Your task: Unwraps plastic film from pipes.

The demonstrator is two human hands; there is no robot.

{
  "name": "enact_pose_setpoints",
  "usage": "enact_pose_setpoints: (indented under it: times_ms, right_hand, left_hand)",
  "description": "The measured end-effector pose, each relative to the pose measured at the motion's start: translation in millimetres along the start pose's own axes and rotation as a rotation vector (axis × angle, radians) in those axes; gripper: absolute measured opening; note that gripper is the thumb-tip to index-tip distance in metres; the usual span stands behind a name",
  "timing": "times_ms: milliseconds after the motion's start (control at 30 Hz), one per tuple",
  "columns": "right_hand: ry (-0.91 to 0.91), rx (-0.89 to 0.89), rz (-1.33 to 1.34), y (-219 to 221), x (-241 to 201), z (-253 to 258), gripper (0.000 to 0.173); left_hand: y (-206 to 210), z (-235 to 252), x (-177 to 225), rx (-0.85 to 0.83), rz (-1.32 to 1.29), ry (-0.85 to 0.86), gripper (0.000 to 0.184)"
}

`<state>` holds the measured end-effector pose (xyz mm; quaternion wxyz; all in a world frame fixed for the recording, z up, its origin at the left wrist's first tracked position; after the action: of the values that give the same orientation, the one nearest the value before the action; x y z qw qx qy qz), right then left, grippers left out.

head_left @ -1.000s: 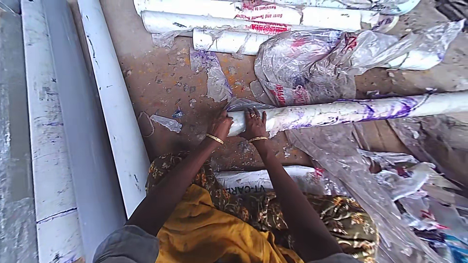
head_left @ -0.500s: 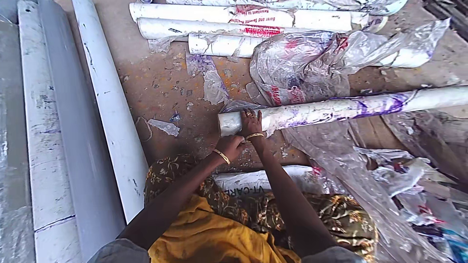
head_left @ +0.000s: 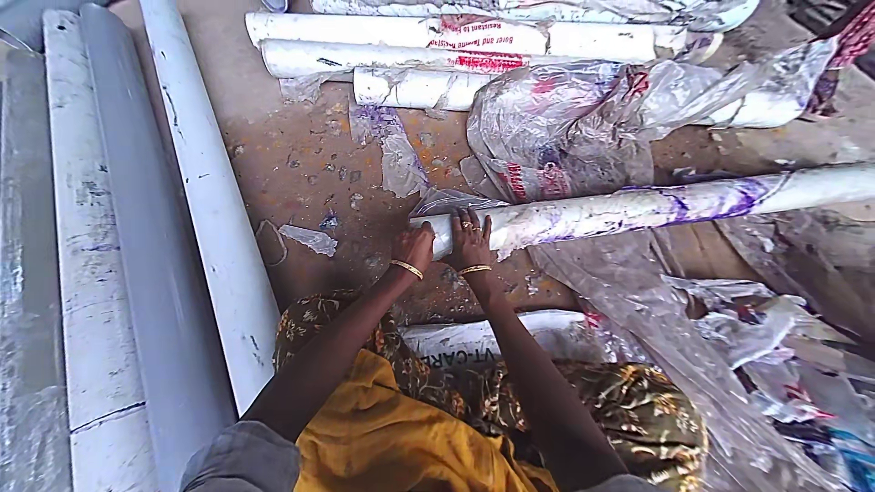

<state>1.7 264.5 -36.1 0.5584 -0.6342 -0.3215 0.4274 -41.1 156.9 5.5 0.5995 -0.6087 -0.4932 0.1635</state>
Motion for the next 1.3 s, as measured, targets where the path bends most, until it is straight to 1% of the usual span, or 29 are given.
enact_pose_setpoints:
  times_ms: [67, 133, 233, 333, 400, 467, 500, 533, 600, 633, 667, 700, 733, 767, 833, 867, 900, 967, 1000, 1100, 1233, 1300]
  right_hand:
    - [0.003, -0.015, -0.01, 0.2, -0.4, 1.2, 0.11]
    - [0.004, -0.016, -0.01, 1.2, -0.4, -0.4, 0.111]
    - [0.008, -0.004, -0.017, 1.2, 0.6, -1.7, 0.107]
    - [0.007, 0.021, -0.028, 3.0, -0.2, -6.1, 0.104]
    - [0.002, 0.063, -0.032, 5.0, -0.5, -10.9, 0.102]
    - [0.004, 0.093, -0.023, 5.9, 0.3, -16.3, 0.102]
    - [0.003, 0.088, -0.01, 3.2, 0.5, -16.6, 0.103]
    - [0.0, 0.046, 0.001, -1.1, -0.1, -16.0, 0.104]
    - [-0.024, -0.054, 0.032, -9.9, -1.5, -16.1, 0.105]
    - [-0.05, -0.075, 0.069, -13.7, -2.3, -18.2, 0.102]
    - [-0.081, -0.071, 0.14, -17.1, -4.9, -21.8, 0.095]
    - [-0.123, -0.04, 0.228, -20.4, -9.2, -26.3, 0.085]
    - [-0.164, 0.004, 0.315, -23.0, -14.5, -31.4, 0.073]
    - [-0.199, 0.048, 0.39, -23.5, -19.9, -36.1, 0.062]
    - [-0.247, 0.206, 0.494, -19.4, -29.0, -43.3, 0.039]
    - [-0.242, 0.292, 0.512, -17.2, -32.9, -43.9, 0.032]
    - [-0.207, 0.338, 0.52, -16.8, -36.7, -42.7, 0.027]
    - [-0.106, 0.358, 0.5, -19.8, -42.8, -35.2, 0.025]
    - [-0.072, 0.345, 0.483, -21.3, -44.6, -31.0, 0.024]
    - [-0.057, 0.318, 0.413, -21.9, -48.5, -25.6, 0.017]
    - [0.003, 0.27, 0.34, -21.9, -51.2, -30.1, 0.012]
    - [0.036, 0.208, 0.302, -21.7, -52.2, -30.9, 0.012]
  left_hand:
    - [-1.9, 1.2, 1.1, -0.074, 0.015, -0.017, 0.034]
    - [-1.5, 1.8, -0.3, -0.097, -0.031, 0.007, 0.031]
    - [-2.3, -2.0, 1.2, -0.142, -0.089, -0.009, 0.03]
    - [-1.7, -5.4, 0.4, -0.163, -0.084, -0.013, 0.03]
    - [-2.2, -5.8, -1.4, -0.176, -0.073, 0.033, 0.031]
    - [-2.0, -4.4, -6.2, -0.182, -0.12, 0.125, 0.03]
    - [-3.4, -2.6, -10.7, -0.17, -0.174, 0.167, 0.029]
    - [-4.9, -0.3, -17.6, -0.138, -0.233, 0.194, 0.027]
    - [-11.7, 3.4, -34.1, 0.01, -0.327, 0.186, 0.022]
    - [-15.0, 5.8, -43.2, 0.105, -0.389, 0.152, 0.022]
    - [-16.6, 9.9, -52.2, 0.166, -0.461, 0.108, 0.026]
    - [-16.3, 16.1, -59.3, 0.163, -0.526, 0.054, 0.036]
    - [-13.0, 21.5, -63.7, 0.117, -0.576, 0.003, 0.045]
    - [-8.3, 24.7, -64.7, 0.048, -0.613, -0.051, 0.05]
    - [-0.7, 22.5, -60.9, -0.06, -0.663, -0.18, 0.048]
    - [-0.7, 17.6, -58.1, -0.095, -0.684, -0.243, 0.05]
    - [0.0, 12.9, -56.8, -0.115, -0.704, -0.273, 0.051]
    - [8.9, 9.8, -61.5, -0.084, -0.788, -0.258, 0.051]
    - [12.7, 10.4, -64.1, -0.083, -0.843, -0.281, 0.051]
    - [15.2, 17.1, -61.0, -0.092, -0.968, -0.392, 0.046]
    - [14.5, 16.8, -54.1, -0.088, -0.959, -0.405, 0.047]
    - [23.2, 21.4, -55.8, -0.098, -0.993, -0.41, 0.049]
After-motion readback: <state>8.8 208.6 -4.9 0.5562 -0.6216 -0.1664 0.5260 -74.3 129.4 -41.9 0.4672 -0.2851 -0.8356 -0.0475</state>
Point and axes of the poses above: each hand's wrist, its own z-axis towards the middle knuckle, its own y-axis out of the palm, x = y × z, the point moved 5 cm from there along z, towards the middle knuckle, and after that the axes turned 10 degrees about x, right-handed, at the moved point
